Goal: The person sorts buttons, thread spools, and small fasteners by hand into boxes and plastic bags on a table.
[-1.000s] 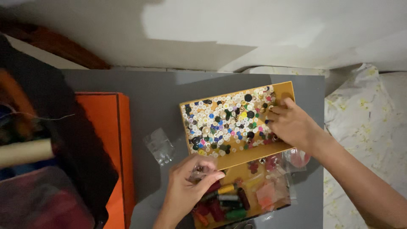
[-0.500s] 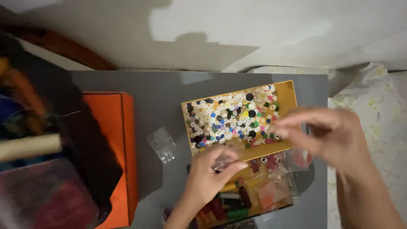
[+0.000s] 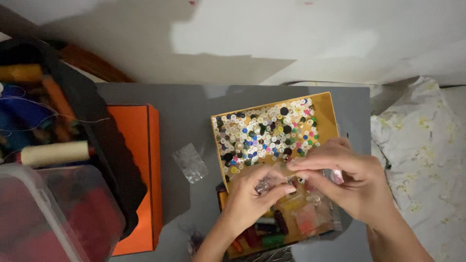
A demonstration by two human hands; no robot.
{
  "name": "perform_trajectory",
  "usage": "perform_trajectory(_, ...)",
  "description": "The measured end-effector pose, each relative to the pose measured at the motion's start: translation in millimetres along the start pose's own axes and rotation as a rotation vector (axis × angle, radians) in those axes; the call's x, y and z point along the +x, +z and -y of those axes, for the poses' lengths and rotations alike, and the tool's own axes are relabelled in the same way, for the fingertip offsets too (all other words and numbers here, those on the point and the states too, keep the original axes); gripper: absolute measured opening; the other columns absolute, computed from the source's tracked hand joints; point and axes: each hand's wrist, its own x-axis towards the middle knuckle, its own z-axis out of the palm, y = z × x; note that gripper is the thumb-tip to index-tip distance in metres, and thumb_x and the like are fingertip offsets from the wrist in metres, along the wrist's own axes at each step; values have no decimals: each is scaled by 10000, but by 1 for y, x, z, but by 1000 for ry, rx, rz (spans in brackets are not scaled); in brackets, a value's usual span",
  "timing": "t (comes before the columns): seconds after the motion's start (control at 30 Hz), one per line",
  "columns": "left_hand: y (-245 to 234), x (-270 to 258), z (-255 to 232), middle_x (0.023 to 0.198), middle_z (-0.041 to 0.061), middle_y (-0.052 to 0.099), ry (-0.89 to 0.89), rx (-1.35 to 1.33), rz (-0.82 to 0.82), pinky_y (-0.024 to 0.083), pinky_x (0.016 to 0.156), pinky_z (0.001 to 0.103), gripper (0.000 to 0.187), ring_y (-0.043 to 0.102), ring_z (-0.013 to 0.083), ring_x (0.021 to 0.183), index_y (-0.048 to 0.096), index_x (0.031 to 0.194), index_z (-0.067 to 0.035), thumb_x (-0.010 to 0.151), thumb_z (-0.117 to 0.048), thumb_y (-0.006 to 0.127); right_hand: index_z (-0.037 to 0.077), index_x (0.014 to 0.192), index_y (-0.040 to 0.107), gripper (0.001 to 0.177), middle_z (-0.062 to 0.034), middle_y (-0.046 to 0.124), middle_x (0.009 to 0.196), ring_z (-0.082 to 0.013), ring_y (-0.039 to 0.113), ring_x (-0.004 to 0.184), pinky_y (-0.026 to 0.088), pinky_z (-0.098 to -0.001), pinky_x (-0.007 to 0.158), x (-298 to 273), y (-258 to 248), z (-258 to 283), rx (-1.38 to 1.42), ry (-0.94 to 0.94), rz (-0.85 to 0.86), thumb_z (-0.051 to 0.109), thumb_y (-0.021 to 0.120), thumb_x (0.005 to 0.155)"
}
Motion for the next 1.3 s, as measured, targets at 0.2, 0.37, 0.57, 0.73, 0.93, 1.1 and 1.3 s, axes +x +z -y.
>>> perform_trajectory(0.2, -17, -9, 7, 918, -7, 752, -97, -24, 8, 586, 714, 254, 189, 710, 97, 786, 728, 946, -77, 865, -195, 851, 190, 1145, 791, 214, -47, 806, 970, -191, 718, 645, 563, -350, 670, 22, -23, -35, -511, 554, 310, 178, 715, 947)
perform_trajectory(0.37, -50, -21, 4, 889, 25, 772, -160, -15, -188, 560, 690, 244, 169, 691, 62, 782, 724, 933, -50, 831, -110, 845, 134, 1077, 793, 231, -78, 811, 1006, -195, 771, 882, 581, -362, 826, 34, 8, -113, -521, 493, 828, 225, 597, 997)
perform_trajectory(0.57, -64, -28, 12, 847, 20, 757, -213, -16, -222, 557, 629, 230, 160, 694, 55, 732, 716, 903, -51, 822, -100, 845, 150, 1167, 780, 303, -30, 806, 1132, -150, 781, 953, 587, -332, 857, 46, 17, -126, -235, 333, 649, 92, 648, 900)
perform_trajectory(0.73, -67, -22, 14, 778, 38, 741, -332, -4, -218, 492, 551, 229, 147, 646, 74, 643, 723, 867, -42, 825, -102, 851, 191, 1242, 752, 406, -11, 786, 1139, -141, 766, 965, 595, -306, 874, 49, 54, -110, -253, 326, 959, 40, 644, 881)
perform_trajectory(0.93, -77, -19, 17, 803, 14, 725, -283, 6, -236, 575, 543, 229, 148, 674, 50, 672, 698, 880, -56, 833, -115, 825, 216, 1279, 756, 480, -32, 771, 1191, -169, 744, 1046, 580, -344, 914, 57, 63, -101, -265, 290, 868, -21, 606, 888)
perform_trajectory(1.1, -80, -14, 19, 816, 11, 718, -302, 9, -279, 542, 536, 242, 144, 659, 57, 676, 695, 862, -51, 838, -109, 825, 116, 1289, 729, 612, -82, 716, 1313, -262, 688, 1140, 479, -403, 959, 55, 95, -103, -168, -87, 854, -172, 547, 780)
perform_trajectory(1.3, -85, -15, 22, 814, 10, 714, -239, 85, -258, 526, 593, 240, 157, 636, 56, 716, 708, 886, -48, 844, -120, 842, 200, 1188, 751, 476, -21, 732, 1132, -182, 695, 1106, 603, -326, 855, 62, 104, -79, -436, -19, 1079, -69, 644, 810)
